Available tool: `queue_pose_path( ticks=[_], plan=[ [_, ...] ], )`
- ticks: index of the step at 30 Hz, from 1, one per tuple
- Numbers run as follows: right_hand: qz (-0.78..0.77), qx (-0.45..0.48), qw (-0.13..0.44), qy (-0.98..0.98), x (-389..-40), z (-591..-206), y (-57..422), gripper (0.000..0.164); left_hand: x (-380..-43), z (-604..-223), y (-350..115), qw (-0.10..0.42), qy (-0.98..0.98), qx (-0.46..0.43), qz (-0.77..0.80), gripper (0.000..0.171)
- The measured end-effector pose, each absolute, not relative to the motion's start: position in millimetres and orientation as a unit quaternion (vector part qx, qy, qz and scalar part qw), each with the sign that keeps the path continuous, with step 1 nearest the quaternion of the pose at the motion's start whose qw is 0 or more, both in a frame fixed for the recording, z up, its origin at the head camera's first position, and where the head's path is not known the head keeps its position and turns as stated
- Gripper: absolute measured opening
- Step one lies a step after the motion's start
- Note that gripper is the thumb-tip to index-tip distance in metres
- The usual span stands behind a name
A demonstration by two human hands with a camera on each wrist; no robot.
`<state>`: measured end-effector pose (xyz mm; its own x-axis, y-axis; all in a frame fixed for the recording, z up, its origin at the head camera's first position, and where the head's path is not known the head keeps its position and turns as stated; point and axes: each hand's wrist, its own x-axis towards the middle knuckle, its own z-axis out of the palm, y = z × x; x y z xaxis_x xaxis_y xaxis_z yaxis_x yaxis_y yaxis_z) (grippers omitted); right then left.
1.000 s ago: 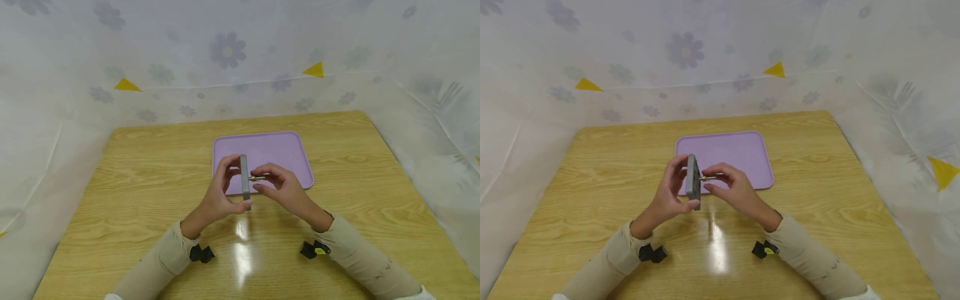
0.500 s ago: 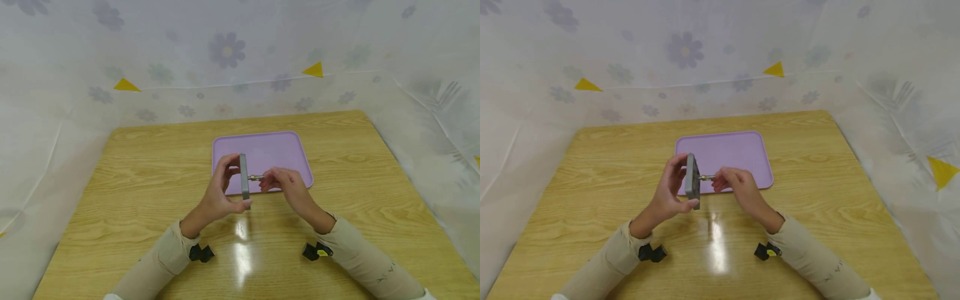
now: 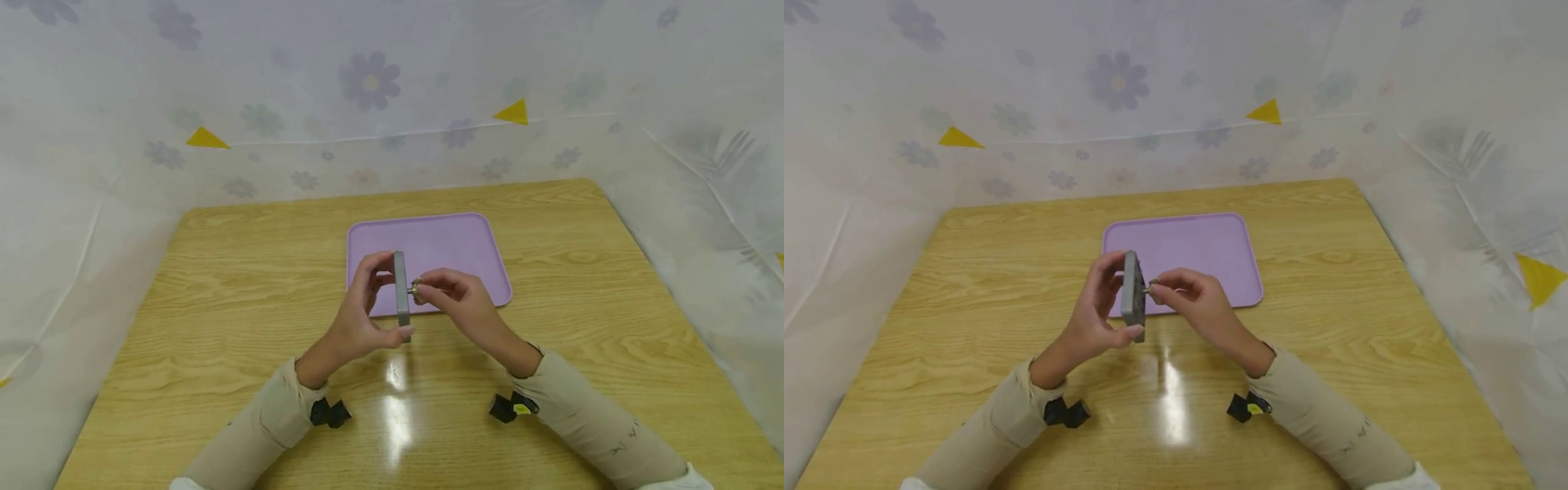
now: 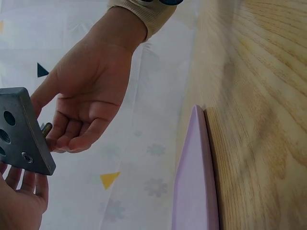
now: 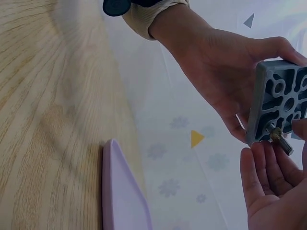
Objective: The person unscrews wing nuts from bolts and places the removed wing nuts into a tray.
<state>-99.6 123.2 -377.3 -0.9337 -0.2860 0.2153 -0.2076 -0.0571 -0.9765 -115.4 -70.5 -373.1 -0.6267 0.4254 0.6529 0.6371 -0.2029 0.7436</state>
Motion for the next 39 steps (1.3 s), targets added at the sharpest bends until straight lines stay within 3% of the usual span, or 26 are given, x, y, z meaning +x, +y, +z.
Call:
queue_pose_path(
  ticks=[16,21,26,32,39],
  plan=[
    [-0.676,-0.311,-0.039,0.667,-105.6,-380.8,123.1,0.023,-114.6,-372.4,-69.3,0.081,-0.625,-0.426,-0.650,0.087],
    [-0.678,-0.307,-0.054,0.666,-104.5,-381.6,127.0,0.024,-114.8,-372.5,-71.0,0.082,-0.623,-0.423,-0.653,0.088],
    [-0.668,-0.246,-0.084,0.697,-101.1,-379.8,133.0,0.016,-115.2,-371.9,-72.3,0.083,-0.624,-0.419,-0.654,0.089],
    [-0.682,-0.205,-0.024,0.702,-99.1,-381.8,133.2,0.036,-115.0,-373.1,-71.9,0.084,-0.619,-0.421,-0.658,0.090],
    [-0.692,-0.207,0.023,0.692,-97.8,-380.9,130.1,0.039,-114.9,-373.6,-71.3,0.080,-0.619,-0.422,-0.657,0.088]
  ],
)
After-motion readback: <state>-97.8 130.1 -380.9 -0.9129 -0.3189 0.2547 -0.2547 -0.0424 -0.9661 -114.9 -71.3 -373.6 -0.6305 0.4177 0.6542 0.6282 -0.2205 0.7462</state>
